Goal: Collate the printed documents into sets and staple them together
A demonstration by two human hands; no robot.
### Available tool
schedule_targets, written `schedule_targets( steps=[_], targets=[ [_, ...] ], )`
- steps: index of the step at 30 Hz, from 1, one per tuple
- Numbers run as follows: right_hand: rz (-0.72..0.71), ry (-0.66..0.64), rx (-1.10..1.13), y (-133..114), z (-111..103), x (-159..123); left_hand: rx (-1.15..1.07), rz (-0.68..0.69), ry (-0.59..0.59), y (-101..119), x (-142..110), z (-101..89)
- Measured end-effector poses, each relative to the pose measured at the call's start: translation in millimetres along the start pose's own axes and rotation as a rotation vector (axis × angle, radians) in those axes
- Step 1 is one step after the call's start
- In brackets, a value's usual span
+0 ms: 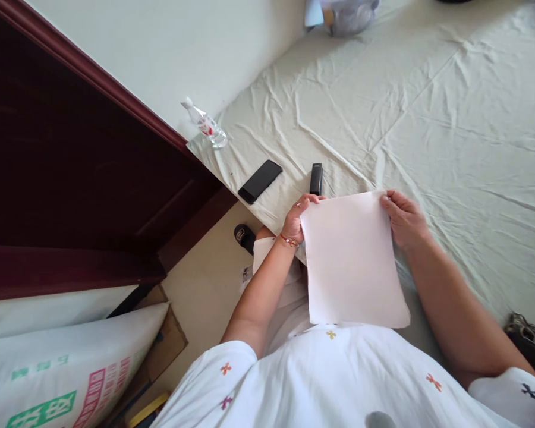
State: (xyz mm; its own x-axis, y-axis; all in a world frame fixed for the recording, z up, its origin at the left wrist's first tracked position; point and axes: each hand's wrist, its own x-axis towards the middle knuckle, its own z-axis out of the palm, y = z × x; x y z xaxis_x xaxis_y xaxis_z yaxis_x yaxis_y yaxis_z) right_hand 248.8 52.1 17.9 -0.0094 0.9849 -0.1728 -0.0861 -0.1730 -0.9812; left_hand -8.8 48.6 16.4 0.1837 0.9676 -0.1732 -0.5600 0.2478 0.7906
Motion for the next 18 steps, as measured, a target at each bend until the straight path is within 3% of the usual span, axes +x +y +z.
schedule_targets(
  steps=[5,12,15,18],
  targets=[
    [-0.157,-0.016,-0.185,0.8,-2.4,10.2,0.056,0.038,0.054,-3.9,2.8,-1.2],
    [-0.362,-0.11,-0.805,-20.7,-6.9,19.2,0.094,0.045,0.024,-5.0,2.7,-3.8],
    [-0.423,-0.184,-0.877,-28.8,-2.5,20.5,0.1,0.05,0.046,-5.7,3.6,-5.0],
    [-0.355,-0.234,-0.819,-29.6,0.0,23.1,0.068,0.049,0.048,-6.2,4.8,-4.8]
  ],
)
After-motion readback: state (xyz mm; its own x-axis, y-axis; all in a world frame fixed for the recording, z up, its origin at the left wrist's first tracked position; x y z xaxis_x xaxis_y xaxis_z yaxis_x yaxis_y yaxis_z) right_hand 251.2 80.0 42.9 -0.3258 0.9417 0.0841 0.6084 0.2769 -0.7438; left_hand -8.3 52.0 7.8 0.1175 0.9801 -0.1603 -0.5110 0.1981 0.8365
